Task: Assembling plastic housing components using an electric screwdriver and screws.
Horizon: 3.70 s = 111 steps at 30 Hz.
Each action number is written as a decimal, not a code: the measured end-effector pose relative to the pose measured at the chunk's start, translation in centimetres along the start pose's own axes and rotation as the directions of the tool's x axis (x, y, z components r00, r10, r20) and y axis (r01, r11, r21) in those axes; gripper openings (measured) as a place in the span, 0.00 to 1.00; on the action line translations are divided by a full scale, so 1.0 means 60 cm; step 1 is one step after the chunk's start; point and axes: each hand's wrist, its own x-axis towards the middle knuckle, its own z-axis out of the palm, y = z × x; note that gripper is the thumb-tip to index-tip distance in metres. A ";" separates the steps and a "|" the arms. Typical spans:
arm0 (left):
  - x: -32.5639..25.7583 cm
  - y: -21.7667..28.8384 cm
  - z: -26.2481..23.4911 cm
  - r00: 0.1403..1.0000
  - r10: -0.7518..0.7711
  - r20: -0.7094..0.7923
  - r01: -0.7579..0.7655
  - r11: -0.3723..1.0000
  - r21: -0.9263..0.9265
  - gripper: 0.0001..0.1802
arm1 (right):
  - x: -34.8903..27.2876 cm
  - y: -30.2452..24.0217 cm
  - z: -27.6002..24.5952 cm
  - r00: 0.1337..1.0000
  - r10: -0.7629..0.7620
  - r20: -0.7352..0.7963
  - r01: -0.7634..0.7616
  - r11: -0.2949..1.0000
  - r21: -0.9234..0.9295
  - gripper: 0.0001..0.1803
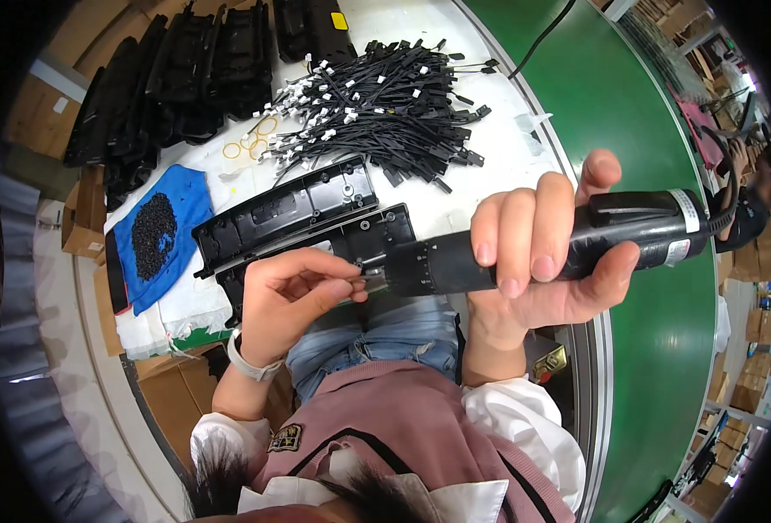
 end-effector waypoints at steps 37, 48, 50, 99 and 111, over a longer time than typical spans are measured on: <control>0.018 -0.034 0.045 0.990 -0.143 0.017 0.142 0.989 0.034 0.09 | -0.066 -0.047 -0.008 0.990 -0.082 -0.111 0.057 0.976 -0.212 0.21; 0.146 -0.003 0.061 0.948 0.173 0.266 -0.315 0.627 0.713 0.16 | -0.076 -0.085 -0.036 0.999 -0.014 -0.045 0.011 0.998 -0.056 0.21; 0.196 -0.040 0.061 0.772 0.396 0.497 -0.566 0.073 0.821 0.15 | -0.085 -0.094 -0.028 0.997 -0.015 -0.078 0.008 0.996 -0.086 0.18; 0.163 0.099 -0.227 0.880 0.374 -0.292 -0.167 0.820 0.547 0.10 | -0.048 -0.030 0.000 0.983 0.181 -0.014 -0.179 0.953 -0.245 0.20; 0.065 0.028 -0.221 0.900 0.390 0.193 -0.282 0.184 0.942 0.07 | 0.091 0.099 0.048 0.737 0.484 0.472 -0.493 0.863 -0.115 0.21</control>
